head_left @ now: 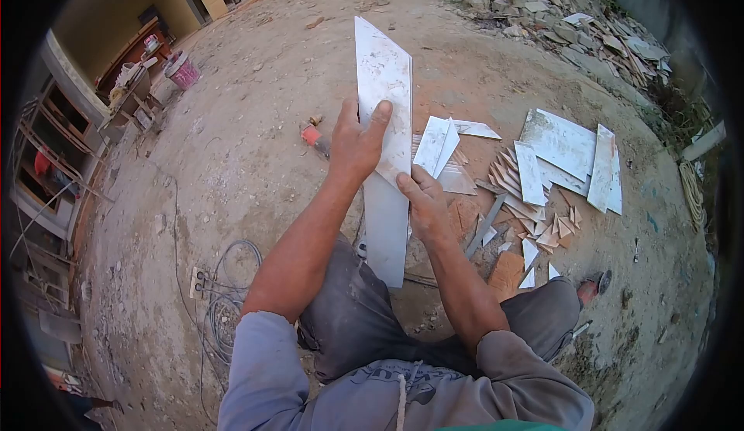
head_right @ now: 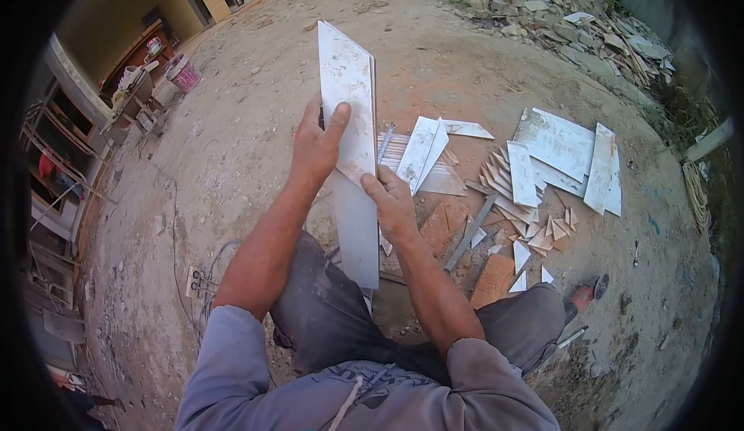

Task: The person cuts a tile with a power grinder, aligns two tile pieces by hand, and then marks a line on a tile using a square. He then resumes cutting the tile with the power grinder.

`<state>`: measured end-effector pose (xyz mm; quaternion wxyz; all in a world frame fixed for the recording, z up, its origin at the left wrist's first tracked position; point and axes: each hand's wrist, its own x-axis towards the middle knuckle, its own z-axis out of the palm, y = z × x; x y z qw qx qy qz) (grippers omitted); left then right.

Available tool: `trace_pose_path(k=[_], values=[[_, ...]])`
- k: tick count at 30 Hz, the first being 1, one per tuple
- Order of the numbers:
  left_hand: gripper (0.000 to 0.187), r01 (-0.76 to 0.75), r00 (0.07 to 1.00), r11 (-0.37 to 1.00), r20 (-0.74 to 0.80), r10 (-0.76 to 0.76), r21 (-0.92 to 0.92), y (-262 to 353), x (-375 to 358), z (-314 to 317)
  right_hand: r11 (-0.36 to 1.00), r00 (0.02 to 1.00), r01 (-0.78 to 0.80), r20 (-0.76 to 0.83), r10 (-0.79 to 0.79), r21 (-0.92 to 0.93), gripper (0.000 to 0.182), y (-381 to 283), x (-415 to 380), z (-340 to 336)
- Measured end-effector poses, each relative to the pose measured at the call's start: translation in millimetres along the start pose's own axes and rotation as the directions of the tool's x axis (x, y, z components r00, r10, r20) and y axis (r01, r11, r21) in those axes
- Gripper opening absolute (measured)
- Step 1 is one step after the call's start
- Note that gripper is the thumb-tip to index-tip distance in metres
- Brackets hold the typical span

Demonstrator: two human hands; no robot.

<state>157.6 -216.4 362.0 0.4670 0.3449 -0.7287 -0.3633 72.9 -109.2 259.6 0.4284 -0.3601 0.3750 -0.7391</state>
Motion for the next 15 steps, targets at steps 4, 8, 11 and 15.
trace_pose_path(k=[4,8,11,15], values=[[0.053,0.157,0.986,0.816,0.135,-0.098,-0.556,27.4,1.2,-17.7,0.953,0.982,-0.162,0.14,0.129,0.257,0.044,-7.3,-3.2,-8.2],[0.054,0.212,0.977,0.65,0.165,-0.133,-0.73,14.0,18.5,-30.1,0.881,0.92,-0.332,0.323,0.223,0.338,0.046,7.2,-2.8,-25.0],[0.051,0.169,0.985,0.474,0.128,-0.117,-0.864,6.6,32.4,-40.3,0.844,0.902,-0.38,0.355,0.246,0.378,0.045,14.0,-7.1,-19.9],[0.046,0.109,0.99,0.433,0.059,-0.128,-0.895,-5.6,39.4,-53.9,0.773,0.84,-0.486,0.463,0.284,0.408,0.045,30.4,-10.0,-18.0]])
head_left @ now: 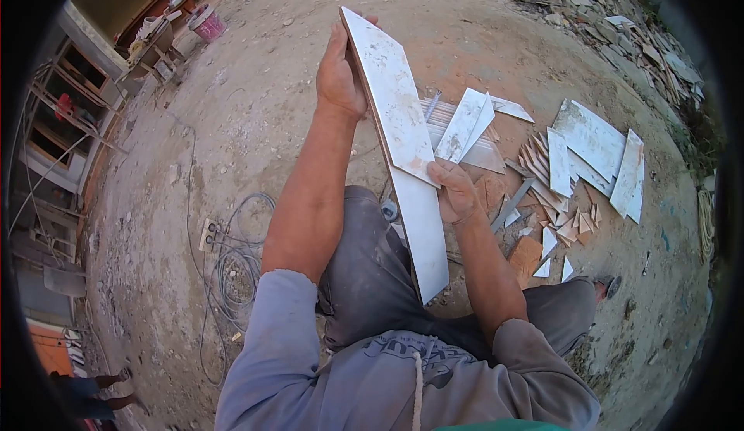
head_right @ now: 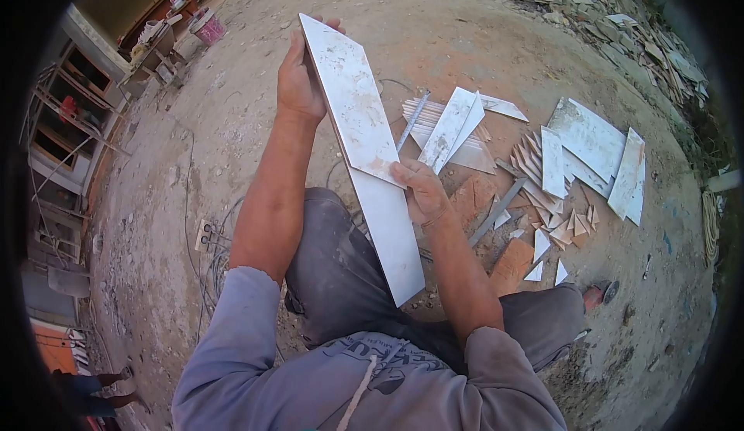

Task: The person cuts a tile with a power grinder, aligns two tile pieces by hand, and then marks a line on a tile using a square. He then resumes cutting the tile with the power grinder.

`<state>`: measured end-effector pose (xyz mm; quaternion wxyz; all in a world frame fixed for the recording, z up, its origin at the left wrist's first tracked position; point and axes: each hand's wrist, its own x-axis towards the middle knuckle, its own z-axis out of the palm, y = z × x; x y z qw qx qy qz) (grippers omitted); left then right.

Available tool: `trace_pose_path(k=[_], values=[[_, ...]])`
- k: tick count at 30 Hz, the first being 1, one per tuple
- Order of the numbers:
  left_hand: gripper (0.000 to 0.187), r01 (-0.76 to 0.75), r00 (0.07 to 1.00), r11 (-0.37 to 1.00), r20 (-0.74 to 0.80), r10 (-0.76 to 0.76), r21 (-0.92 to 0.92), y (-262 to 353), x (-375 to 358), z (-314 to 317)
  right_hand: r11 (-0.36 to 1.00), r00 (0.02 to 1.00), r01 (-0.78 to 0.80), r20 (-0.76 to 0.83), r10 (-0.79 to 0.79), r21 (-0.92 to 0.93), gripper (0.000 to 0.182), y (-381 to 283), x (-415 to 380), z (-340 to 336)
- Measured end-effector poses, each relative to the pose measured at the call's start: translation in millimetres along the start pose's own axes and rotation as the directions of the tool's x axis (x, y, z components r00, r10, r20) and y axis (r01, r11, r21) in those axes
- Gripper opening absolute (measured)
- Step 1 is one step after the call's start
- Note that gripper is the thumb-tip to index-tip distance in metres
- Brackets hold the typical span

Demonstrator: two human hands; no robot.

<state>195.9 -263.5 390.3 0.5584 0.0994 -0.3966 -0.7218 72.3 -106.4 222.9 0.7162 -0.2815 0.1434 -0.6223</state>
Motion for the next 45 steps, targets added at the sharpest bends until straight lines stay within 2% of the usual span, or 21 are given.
trace_pose_path(k=[2,3,5,7,11,13,16,18,20,21,23,24,26,30,32,36,38,41,43,45], values=[[0.044,-0.026,0.999,0.999,-0.038,0.025,-0.029,1.2,5.5,-12.1,0.998,0.994,-0.057,0.096,0.054,0.025,0.043,5.4,2.2,-1.4],[0.044,-0.021,0.999,1.0,-0.028,0.021,-0.002,3.2,8.7,-19.8,0.998,0.994,-0.061,0.096,0.058,0.027,0.043,8.8,2.0,-0.5],[0.044,-0.02,1.0,1.0,-0.014,0.02,0.023,5.1,9.4,-27.1,0.996,0.995,-0.075,0.067,0.072,0.052,0.043,14.8,2.4,5.5],[0.042,0.049,0.996,0.999,-0.068,-0.049,-0.013,5.7,8.5,-32.4,0.995,0.995,-0.085,0.055,0.082,0.049,0.043,18.3,3.5,11.6],[0.042,0.055,0.991,0.998,-0.118,-0.056,-0.013,9.6,5.5,-40.0,0.995,0.995,-0.102,-0.005,0.102,0.016,0.043,22.3,5.1,19.9],[0.04,0.016,0.986,0.999,-0.168,-0.024,-0.048,11.8,3.9,-42.6,0.994,0.994,-0.107,-0.027,0.107,-0.003,0.042,21.0,5.2,27.0],[0.043,-0.026,0.993,0.998,-0.117,0.018,-0.065,16.4,3.6,-49.0,0.991,0.99,-0.116,-0.095,0.109,-0.067,0.041,15.5,3.6,42.6],[0.041,-0.034,0.99,0.997,-0.14,0.025,-0.065,21.4,0.7,-51.1,0.987,0.985,-0.12,-0.138,0.104,-0.109,0.041,10.5,2.6,51.6],[0.039,-0.041,0.986,0.997,-0.165,0.031,-0.063,26.4,0.3,-57.3,0.9,0.961,-0.221,-0.242,0.136,-0.376,0.04,5.8,2.5,57.4],[0.039,-0.04,0.988,0.997,-0.149,0.031,-0.062,28.3,0.9,-63.1,0.902,0.961,-0.221,-0.241,0.137,-0.371,0.04,6.5,2.8,60.8],[0.038,-0.039,0.99,0.998,-0.138,0.03,-0.059,32.0,-3.5,-60.9,0.781,0.968,-0.16,-0.251,0.004,-0.604,0.045,9.8,4.0,65.8],[0.037,-0.071,0.989,0.995,-0.134,0.062,-0.063,33.4,-5.4,-59.4,0.783,0.968,-0.161,-0.25,0.007,-0.601,0.045,12.7,5.6,62.8],[0.037,-0.103,0.987,0.993,-0.132,0.094,-0.063,35.3,-7.3,-60.2,0.598,0.975,0.026,-0.112,-0.192,-0.801,0.05,19.1,9.7,57.9],[0.038,-0.079,0.995,0.993,-0.068,0.073,-0.09,37.7,-4.0,-70.0,0.565,0.975,0.021,-0.108,-0.195,-0.825,0.055,19.1,9.3,60.2],[0.038,-0.074,0.997,0.993,-0.042,0.07,-0.096,39.8,-4.0,-70.3,0.448,0.964,0.032,-0.092,-0.251,-0.893,0.056,21.2,10.3,61.4],[0.043,-0.089,0.996,0.994,-0.024,0.088,-0.066,41.8,-5.1,-71.9,0.501,0.973,0.003,-0.113,-0.202,-0.866,0.053,12.6,5.5,76.5],[0.044,-0.098,0.995,0.994,-0.002,0.098,-0.054,43.7,-5.9,-71.1,0.402,0.966,0.047,-0.061,-0.252,-0.915,0.057,13.1,6.0,75.0],[0.045,-0.088,0.994,0.995,0.063,0.091,-0.055,45.5,-8.2,-71.4,0.338,0.964,0.014,-0.078,-0.256,-0.941,0.057,10.1,3.4,80.6],[0.045,-0.146,0.989,0.987,-0.023,0.145,-0.064,46.5,-9.1,-69.6,0.325,0.959,0.014,-0.08,-0.273,-0.945,0.058,12.1,3.8,79.3],[0.046,-0.135,0.991,0.987,0.001,0.136,-0.086,47.6,-13.1,-65.2,0.312,0.956,0.017,-0.076,-0.284,-0.95,0.058,12.9,3.5,81.2]])
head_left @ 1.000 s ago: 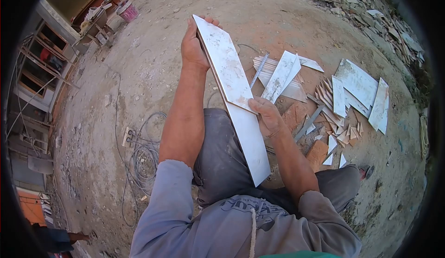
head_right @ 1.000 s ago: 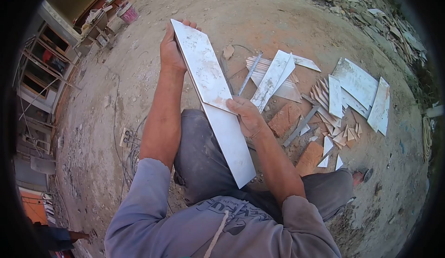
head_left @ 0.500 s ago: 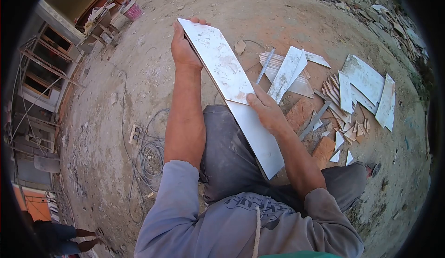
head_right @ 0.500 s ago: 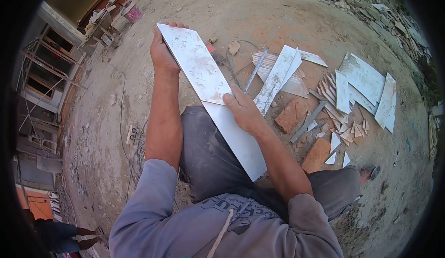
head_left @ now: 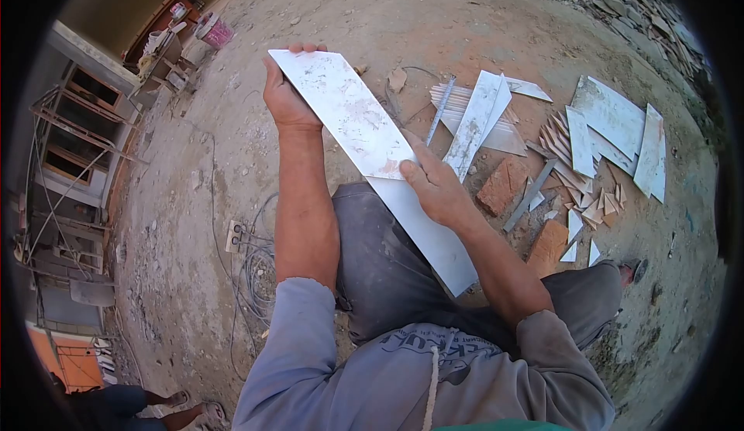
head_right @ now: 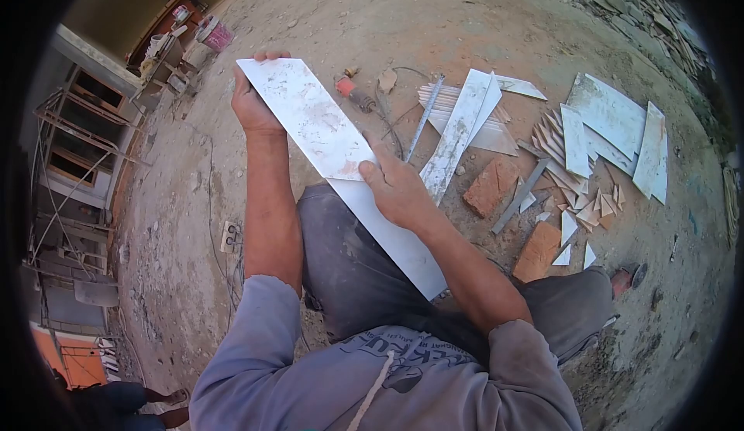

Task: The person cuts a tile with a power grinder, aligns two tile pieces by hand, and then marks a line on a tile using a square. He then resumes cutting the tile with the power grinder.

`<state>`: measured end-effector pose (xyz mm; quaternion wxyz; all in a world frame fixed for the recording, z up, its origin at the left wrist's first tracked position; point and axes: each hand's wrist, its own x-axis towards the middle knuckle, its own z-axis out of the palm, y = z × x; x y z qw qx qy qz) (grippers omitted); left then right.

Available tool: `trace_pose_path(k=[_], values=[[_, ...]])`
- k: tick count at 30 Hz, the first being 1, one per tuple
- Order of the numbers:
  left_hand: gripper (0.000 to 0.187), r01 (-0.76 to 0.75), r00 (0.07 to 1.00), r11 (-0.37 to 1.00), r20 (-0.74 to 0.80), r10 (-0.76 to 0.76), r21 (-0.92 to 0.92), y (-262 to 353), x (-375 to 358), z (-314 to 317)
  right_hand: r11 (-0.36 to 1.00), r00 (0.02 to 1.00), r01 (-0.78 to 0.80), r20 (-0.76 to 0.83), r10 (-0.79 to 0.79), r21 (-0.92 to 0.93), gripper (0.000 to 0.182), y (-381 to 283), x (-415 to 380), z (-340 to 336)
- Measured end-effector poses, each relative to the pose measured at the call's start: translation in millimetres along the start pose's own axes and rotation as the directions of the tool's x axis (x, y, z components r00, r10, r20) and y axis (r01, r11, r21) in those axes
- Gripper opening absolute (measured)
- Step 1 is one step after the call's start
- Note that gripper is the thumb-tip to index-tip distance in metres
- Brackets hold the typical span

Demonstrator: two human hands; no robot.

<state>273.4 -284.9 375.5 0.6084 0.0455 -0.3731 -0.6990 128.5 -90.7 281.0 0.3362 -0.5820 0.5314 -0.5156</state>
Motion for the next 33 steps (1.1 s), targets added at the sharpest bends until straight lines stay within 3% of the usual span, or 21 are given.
trace_pose_path(k=[6,8,15,17,29,33], values=[[0.04,-0.057,0.998,0.998,0.006,0.057,-0.029,4.6,0.8,-2.0,0.997,0.999,0.007,-0.038,-0.01,-0.071,0.058,-16.1,-7.0,-0.7],[0.038,-0.061,0.985,0.99,0.15,0.08,-0.128,8.6,-0.2,-3.4,0.983,0.988,0.11,-0.092,-0.124,-0.144,0.059,-17.8,-8.3,1.0],[0.039,-0.08,0.993,0.992,0.081,0.088,-0.096,11.0,-9.3,13.7,0.998,0.997,-0.013,-0.073,0.008,-0.067,0.043,-25.3,-9.6,-2.9],[0.039,-0.059,0.982,0.986,0.169,0.085,-0.156,11.5,-10.1,15.7,0.998,0.994,0.029,-0.103,-0.036,-0.061,0.035,-21.9,-9.1,-1.9],[0.041,-0.074,0.988,0.984,0.123,0.095,-0.165,12.0,-7.2,14.5,0.999,0.996,0.023,-0.089,-0.019,0.048,0.035,-18.8,-6.6,-6.9],[0.037,-0.043,0.98,0.981,0.184,0.079,-0.191,10.0,-6.2,13.9,0.998,0.995,0.014,-0.099,-0.008,0.054,0.037,-16.7,-5.3,-6.9]])
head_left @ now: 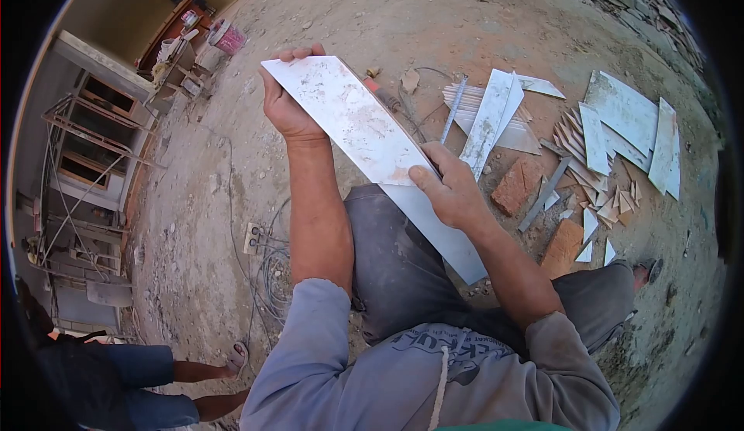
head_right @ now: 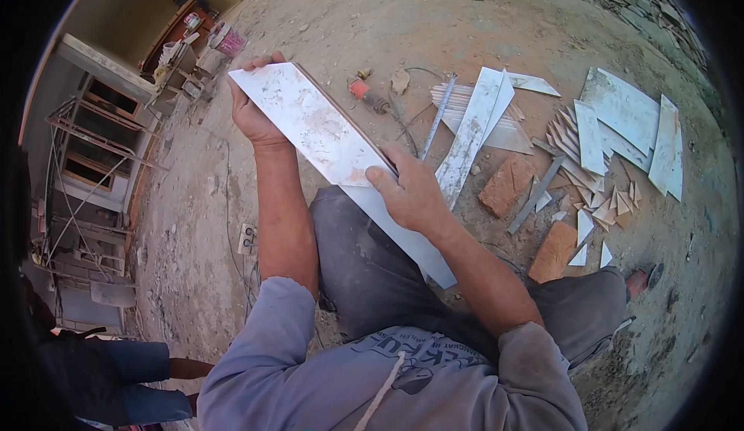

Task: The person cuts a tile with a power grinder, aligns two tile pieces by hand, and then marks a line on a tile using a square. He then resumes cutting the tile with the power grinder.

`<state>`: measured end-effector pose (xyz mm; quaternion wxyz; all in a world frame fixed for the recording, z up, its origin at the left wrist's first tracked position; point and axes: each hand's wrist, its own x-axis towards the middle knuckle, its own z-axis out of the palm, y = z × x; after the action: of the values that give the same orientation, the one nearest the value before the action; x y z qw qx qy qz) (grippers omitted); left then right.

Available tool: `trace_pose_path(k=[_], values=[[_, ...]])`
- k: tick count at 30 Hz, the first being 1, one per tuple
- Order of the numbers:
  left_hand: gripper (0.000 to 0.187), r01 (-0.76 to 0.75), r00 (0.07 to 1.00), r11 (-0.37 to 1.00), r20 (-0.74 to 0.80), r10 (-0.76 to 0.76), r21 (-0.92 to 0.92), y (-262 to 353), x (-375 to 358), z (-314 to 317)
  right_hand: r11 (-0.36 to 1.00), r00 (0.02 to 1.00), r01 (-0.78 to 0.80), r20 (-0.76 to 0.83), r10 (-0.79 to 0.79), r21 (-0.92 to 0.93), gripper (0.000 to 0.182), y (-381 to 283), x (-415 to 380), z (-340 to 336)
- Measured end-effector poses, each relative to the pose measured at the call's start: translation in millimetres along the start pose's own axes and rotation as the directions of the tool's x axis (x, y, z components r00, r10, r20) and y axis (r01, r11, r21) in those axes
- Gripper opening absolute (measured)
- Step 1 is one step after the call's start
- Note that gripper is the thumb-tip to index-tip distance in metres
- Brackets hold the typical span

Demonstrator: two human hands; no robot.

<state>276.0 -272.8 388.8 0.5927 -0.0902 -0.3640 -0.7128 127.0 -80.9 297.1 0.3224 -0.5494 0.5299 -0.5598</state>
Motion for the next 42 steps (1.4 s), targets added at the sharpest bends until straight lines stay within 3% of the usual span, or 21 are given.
trace_pose_path(k=[10,15,17,18,20,26,31,37,42], values=[[0.036,-0.009,1.0,0.998,0.007,0.01,-0.055,1.9,0.0,-0.9,1.0,1.0,0.006,0.008,-0.006,-0.001,0.039,0.2,-1.4,-0.8],[0.036,-0.029,0.997,0.998,-0.069,0.032,0.054,-1.6,1.5,-1.1,1.0,0.999,0.013,0.045,-0.014,0.028,0.042,6.2,4.1,-5.7],[0.037,-0.015,0.996,0.997,-0.084,0.022,0.081,-6.5,0.5,3.4,0.962,0.987,-0.121,0.136,0.09,0.244,0.042,13.5,8.2,-7.1],[0.037,0.003,0.996,0.994,-0.094,0.008,0.109,-9.3,0.4,4.7,0.962,0.985,-0.128,0.143,0.096,0.239,0.042,14.7,8.4,-8.8],[0.039,0.022,0.993,0.991,-0.12,-0.007,0.128,-13.4,1.6,0.0,0.871,0.953,-0.272,0.243,0.183,0.409,0.04,12.9,8.6,-12.5],[0.041,0.133,0.972,0.979,-0.213,-0.098,0.158,-21.0,2.7,-8.9,0.727,0.932,-0.357,0.272,0.238,0.587,0.042,27.9,9.3,-7.4],[0.041,0.175,0.958,0.973,-0.255,-0.132,0.152,-18.4,1.4,-14.0,0.728,0.922,-0.381,0.29,0.255,0.57,0.041,31.2,9.2,-2.8],[0.033,0.102,0.983,0.982,-0.165,-0.075,0.157,-15.2,2.3,-20.5,0.775,0.932,-0.352,0.274,0.238,0.525,0.045,45.0,10.7,-3.6],[0.029,0.086,0.977,0.978,-0.21,-0.046,0.189,-14.7,0.8,-15.7,0.723,0.935,-0.337,0.307,0.179,0.603,0.042,38.0,9.5,-4.0]])
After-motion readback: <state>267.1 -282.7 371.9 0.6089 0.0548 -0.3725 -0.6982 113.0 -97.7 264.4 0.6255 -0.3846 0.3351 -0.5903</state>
